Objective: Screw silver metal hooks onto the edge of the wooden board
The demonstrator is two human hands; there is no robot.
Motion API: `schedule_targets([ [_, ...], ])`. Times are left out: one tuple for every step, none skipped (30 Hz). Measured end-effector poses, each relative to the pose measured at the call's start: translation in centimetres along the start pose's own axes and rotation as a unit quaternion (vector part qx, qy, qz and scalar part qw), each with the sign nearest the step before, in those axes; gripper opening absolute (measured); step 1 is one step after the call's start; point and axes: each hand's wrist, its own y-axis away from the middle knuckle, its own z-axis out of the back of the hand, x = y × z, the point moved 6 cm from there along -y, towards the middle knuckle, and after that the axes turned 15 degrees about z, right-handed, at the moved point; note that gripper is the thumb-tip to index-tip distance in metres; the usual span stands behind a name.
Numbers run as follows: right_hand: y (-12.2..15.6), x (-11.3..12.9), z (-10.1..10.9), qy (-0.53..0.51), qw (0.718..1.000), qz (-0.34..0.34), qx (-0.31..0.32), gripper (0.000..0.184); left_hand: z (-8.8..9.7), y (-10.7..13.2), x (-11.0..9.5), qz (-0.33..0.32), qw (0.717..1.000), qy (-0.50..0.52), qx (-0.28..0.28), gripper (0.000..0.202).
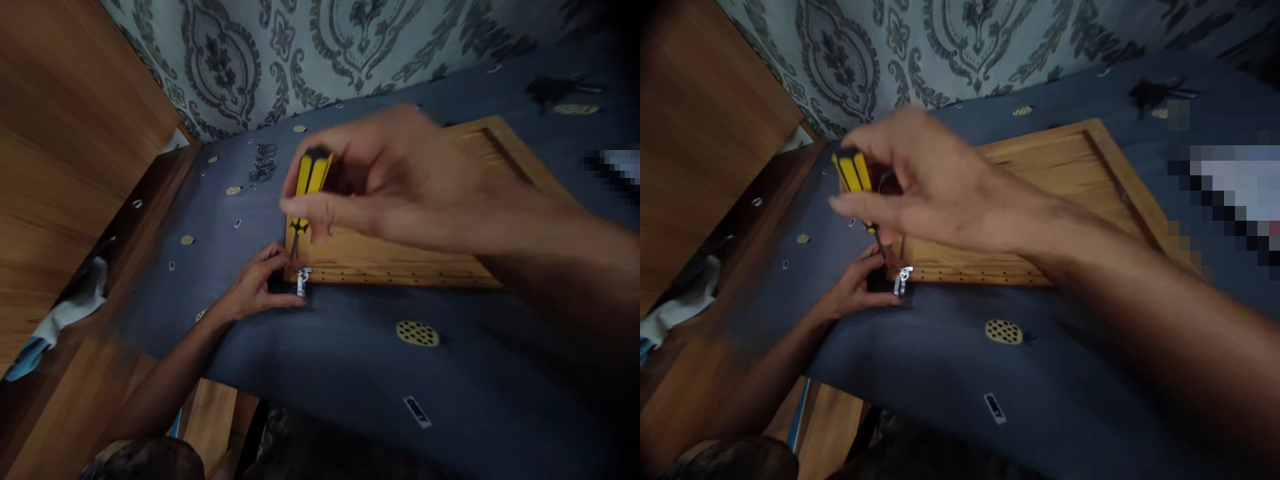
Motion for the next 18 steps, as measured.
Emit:
schedule_targets([
  [0.0, 0.4, 0.8, 0.024, 0.999, -0.003, -0.040, 0.026, 0.0, 0.0, 0.0, -0.004, 1.000, 0.003, 0.000, 0.058],
  [0.2, 0.8, 1.5, 0.047, 0.996, 0.002, -0.070, 0.028, 0.0, 0.0, -0.1, -0.008, 1.000, 0.006, 0.001, 0.059],
  [0.4, 1.0, 1.7, 0.071, 0.994, -0.003, -0.080, 0.028, 0.0, 0.0, -0.1, -0.011, 1.000, 0.009, 0.001, 0.059],
  [0.7, 1.1, 1.8, 0.087, 0.993, -0.002, -0.085, 0.026, 0.0, 0.0, -0.1, -0.011, 1.000, 0.011, 0.003, 0.058],
  [1.1, 1.0, 1.7, 0.097, 0.992, -0.006, -0.084, 0.023, 0.0, 0.0, -0.1, -0.010, 1.000, 0.011, 0.004, 0.058],
  [1.5, 0.7, 1.4, 0.097, 0.992, -0.017, -0.073, 0.020, 0.0, 0.0, -0.1, -0.007, 1.000, 0.008, 0.006, 0.058],
  [2.0, 0.4, 1.0, 0.093, 0.993, -0.022, -0.070, 0.019, 0.0, 0.0, -0.1, -0.006, 1.000, 0.006, 0.007, 0.058],
  [2.5, -0.1, 0.6, 0.081, 0.994, -0.041, -0.062, 0.017, 0.0, 0.0, 0.0, -0.005, 1.000, 0.004, 0.007, 0.057],
  [3.0, -0.5, 0.3, 0.068, 0.995, -0.046, -0.063, 0.017, 0.0, -0.1, 0.0, -0.006, 1.000, 0.003, 0.007, 0.057],
  [3.4, -0.9, -0.1, 0.057, 0.995, -0.053, -0.061, 0.018, 0.0, -0.1, -0.1, -0.007, 1.000, 0.004, 0.005, 0.056],
  [3.8, -1.2, -0.4, 0.048, 0.995, -0.055, -0.060, 0.020, 0.0, -0.1, -0.1, -0.010, 1.000, 0.007, 0.003, 0.056],
  [4.1, -1.4, -0.6, 0.040, 0.996, -0.055, -0.062, 0.022, 0.1, 0.0, -0.1, -0.012, 1.000, 0.010, 0.001, 0.056],
  [4.4, -1.5, -0.7, 0.034, 0.996, -0.056, -0.064, 0.025, 0.1, 0.0, -0.1, -0.013, 1.000, 0.012, 0.001, 0.056],
  [4.6, -1.5, -0.8, 0.028, 0.996, -0.057, -0.067, 0.027, 0.1, 0.0, -0.2, -0.014, 1.000, 0.013, 0.000, 0.056],
  [4.8, -1.5, -0.8, 0.024, 0.995, -0.059, -0.072, 0.029, 0.1, 0.0, -0.2, -0.014, 1.000, 0.012, 0.000, 0.056],
  [4.9, -1.5, -0.8, 0.021, 0.995, -0.063, -0.077, 0.030, 0.1, 0.1, -0.2, -0.012, 1.000, 0.011, 0.001, 0.057],
  [5.1, -1.5, -0.8, 0.018, 0.994, -0.067, -0.083, 0.031, 0.1, 0.1, -0.2, -0.011, 1.000, 0.010, 0.002, 0.058],
  [5.2, -1.5, -0.8, 0.017, 0.993, -0.072, -0.089, 0.032, 0.2, 0.1, -0.2, -0.009, 1.000, 0.008, 0.003, 0.058],
])
